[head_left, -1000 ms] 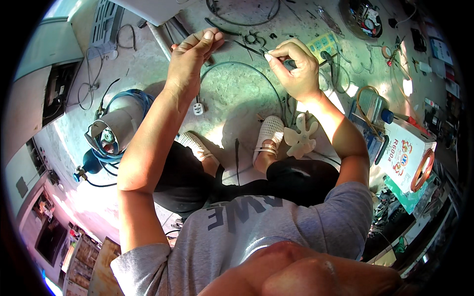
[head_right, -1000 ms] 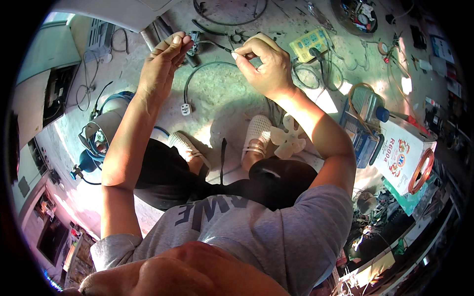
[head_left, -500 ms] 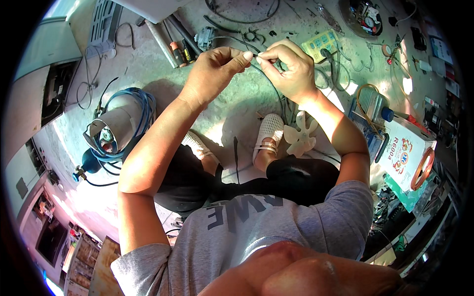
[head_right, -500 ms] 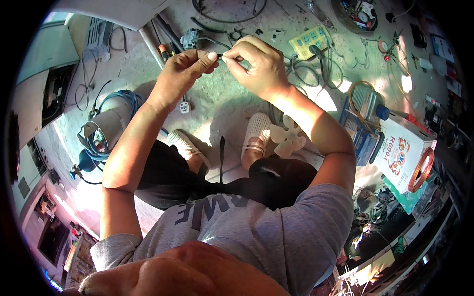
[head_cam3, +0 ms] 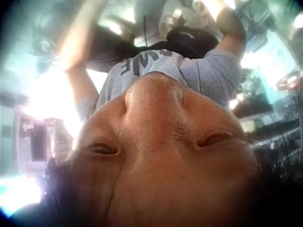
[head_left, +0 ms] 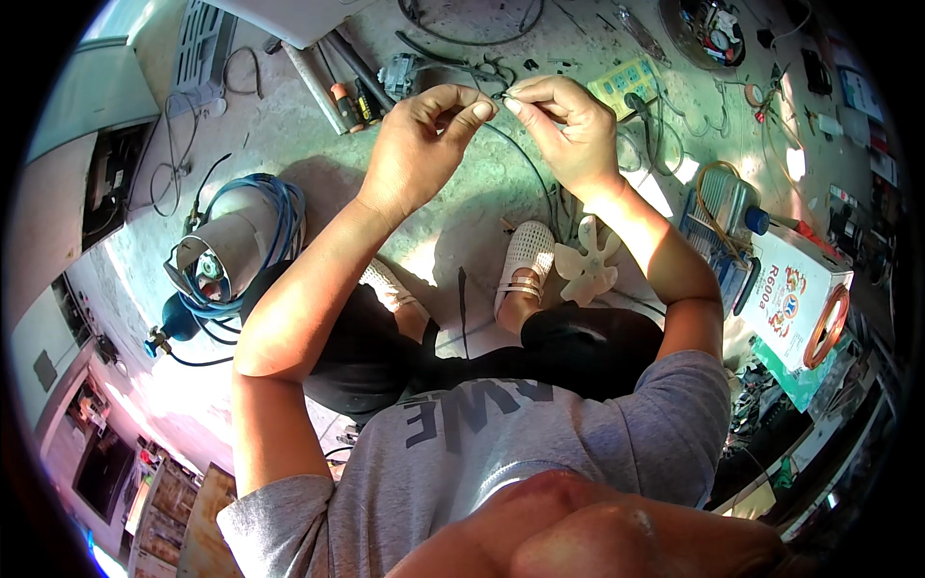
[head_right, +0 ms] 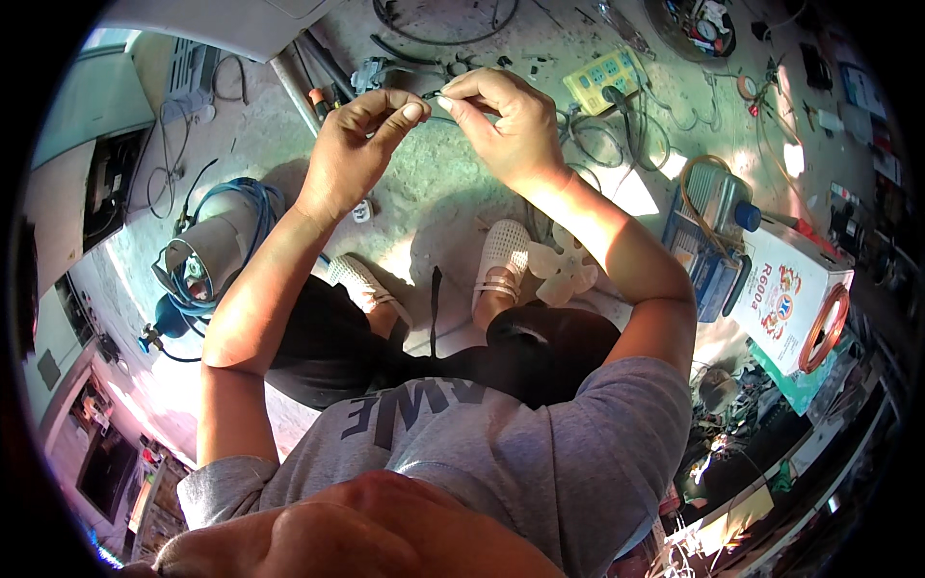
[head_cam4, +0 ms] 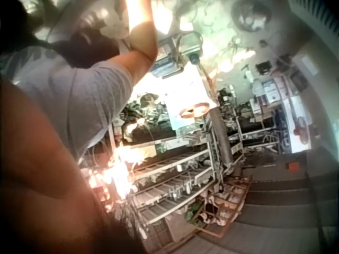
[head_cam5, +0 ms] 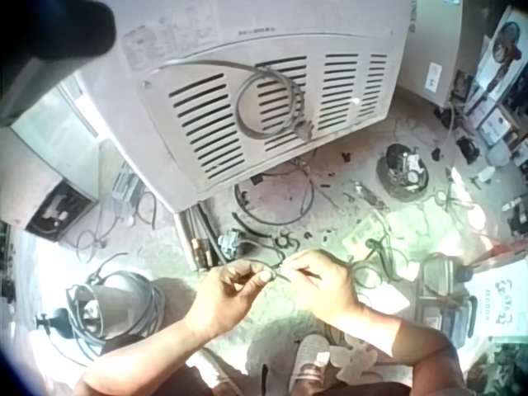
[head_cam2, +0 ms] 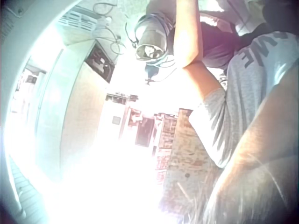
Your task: The person wipes a motor component with a cloth and then sits on the ground to strip and connect wires using pliers.
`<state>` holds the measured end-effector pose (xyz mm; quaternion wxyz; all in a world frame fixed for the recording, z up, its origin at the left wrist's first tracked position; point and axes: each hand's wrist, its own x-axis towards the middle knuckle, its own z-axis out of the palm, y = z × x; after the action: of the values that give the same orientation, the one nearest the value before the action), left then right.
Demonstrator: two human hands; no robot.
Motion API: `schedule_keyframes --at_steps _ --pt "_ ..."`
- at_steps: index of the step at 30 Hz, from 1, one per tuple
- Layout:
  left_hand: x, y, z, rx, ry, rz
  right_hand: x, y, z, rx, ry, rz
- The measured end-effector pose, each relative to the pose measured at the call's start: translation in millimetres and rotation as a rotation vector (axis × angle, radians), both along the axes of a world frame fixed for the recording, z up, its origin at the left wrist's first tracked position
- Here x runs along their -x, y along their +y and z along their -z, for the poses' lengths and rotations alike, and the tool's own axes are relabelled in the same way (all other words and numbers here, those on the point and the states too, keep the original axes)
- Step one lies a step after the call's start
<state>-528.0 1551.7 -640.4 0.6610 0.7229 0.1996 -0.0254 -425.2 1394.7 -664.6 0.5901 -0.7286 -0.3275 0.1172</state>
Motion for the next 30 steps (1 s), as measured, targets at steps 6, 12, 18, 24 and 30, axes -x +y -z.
schedule_keyframes --at_steps 6,12,18,24,30 --pt "-1 1 -2 0.093 0.111 -0.065 0 0 -2 0.011 -0.023 -0.018" --pt "0 4 4 0.23 0.147 -0.086 -1 1 -3 0.032 -0.114 -0.037" --pt "0 2 6 0.262 0.112 -0.081 1 1 -3 0.017 -0.088 -0.021" --pt "-1 1 8 0.211 0.008 -0.068 -4 -4 -5 -0.028 0.375 -0.157" --pt "0 0 10 0.06 -0.059 -0.052 1 -5 -21 0.042 0.484 -0.161"
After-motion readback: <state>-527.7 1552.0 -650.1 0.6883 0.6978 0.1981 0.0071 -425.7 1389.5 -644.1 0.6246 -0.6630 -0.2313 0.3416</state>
